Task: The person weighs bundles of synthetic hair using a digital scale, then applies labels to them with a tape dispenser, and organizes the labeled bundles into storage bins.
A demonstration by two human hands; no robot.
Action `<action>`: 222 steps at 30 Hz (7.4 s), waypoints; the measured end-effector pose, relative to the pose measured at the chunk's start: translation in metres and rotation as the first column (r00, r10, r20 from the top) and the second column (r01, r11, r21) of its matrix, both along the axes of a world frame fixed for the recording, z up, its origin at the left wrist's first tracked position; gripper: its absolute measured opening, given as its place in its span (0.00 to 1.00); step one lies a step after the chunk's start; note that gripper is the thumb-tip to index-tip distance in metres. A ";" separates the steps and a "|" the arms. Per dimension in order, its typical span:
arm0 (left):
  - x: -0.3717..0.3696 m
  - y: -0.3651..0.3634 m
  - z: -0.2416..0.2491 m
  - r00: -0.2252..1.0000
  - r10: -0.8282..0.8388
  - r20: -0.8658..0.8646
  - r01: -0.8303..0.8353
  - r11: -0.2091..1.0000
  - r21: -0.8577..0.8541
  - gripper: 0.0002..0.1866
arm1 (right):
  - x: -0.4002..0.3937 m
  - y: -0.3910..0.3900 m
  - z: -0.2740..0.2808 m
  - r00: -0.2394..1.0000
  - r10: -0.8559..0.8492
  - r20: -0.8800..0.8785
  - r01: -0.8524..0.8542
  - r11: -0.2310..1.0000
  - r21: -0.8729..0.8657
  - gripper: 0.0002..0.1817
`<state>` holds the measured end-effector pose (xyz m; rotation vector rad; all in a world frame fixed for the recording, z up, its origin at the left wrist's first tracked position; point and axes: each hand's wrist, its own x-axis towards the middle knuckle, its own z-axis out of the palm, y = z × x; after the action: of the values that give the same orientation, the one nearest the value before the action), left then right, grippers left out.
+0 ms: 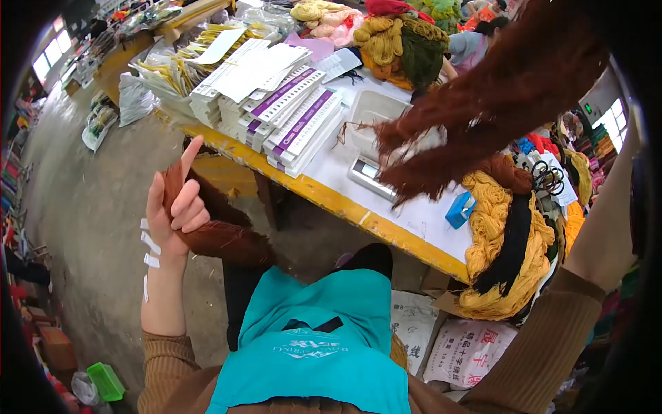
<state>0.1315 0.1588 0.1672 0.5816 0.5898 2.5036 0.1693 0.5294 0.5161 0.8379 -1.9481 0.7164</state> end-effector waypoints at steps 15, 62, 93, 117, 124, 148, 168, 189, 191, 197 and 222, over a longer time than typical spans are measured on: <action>0.032 0.091 -0.020 0.983 -0.170 0.074 0.169 0.655 -0.737 0.21 | 0.029 -0.081 -0.315 0.592 -0.068 0.803 -0.209 0.949 0.235 0.11; 0.047 0.144 -0.098 0.793 -0.533 0.296 0.524 0.346 -0.778 0.16 | 0.069 -0.044 -0.376 0.647 0.335 0.685 0.168 0.814 -0.556 0.02; 0.045 0.127 -0.063 0.904 -0.294 0.311 0.427 0.565 -0.706 0.11 | 0.083 -0.048 -0.426 0.627 0.216 0.748 0.093 0.933 -0.348 0.40; 0.052 0.122 -0.045 0.908 -0.414 0.056 0.366 0.725 -0.584 0.40 | 0.095 -0.045 -0.393 0.282 0.563 0.777 0.122 0.782 -0.611 0.43; 0.049 0.122 -0.035 0.874 -0.484 -0.041 0.336 0.662 -0.670 0.49 | 0.093 -0.052 -0.403 0.241 0.800 0.549 0.112 0.539 -0.835 0.38; 0.070 0.154 -0.062 0.737 -0.201 -0.645 -0.431 0.597 -0.677 0.08 | 0.103 -0.088 -0.404 0.609 0.652 0.452 0.562 0.047 -0.826 0.12; 0.042 0.138 -0.062 0.776 -0.533 0.337 0.612 0.507 -0.608 0.14 | 0.095 -0.028 -0.402 0.417 0.497 0.761 -0.072 0.852 -0.518 0.09; 0.080 0.152 -0.050 0.986 -0.122 -0.115 -0.004 0.669 -0.743 0.16 | 0.111 -0.072 -0.414 0.640 0.587 0.495 0.365 0.335 -0.869 0.16; 0.078 0.154 -0.047 0.989 -0.134 -0.055 0.039 0.618 -0.785 0.17 | 0.111 -0.067 -0.413 0.605 0.558 0.568 0.367 0.439 -0.820 0.17; 0.071 0.156 -0.056 0.981 -0.095 0.167 0.187 0.681 -0.708 0.13 | 0.107 0.004 -0.434 0.571 0.252 0.781 0.540 0.601 -0.589 0.10; 0.064 0.141 -0.079 0.921 0.057 0.386 0.246 0.682 -0.688 0.07 | 0.083 0.230 -0.482 0.503 -0.022 0.864 0.861 -0.074 -0.503 0.08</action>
<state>0.1952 0.3003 0.0879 -0.1833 1.2615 1.9413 0.2521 0.7597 0.0336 -1.2154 -1.4556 1.6176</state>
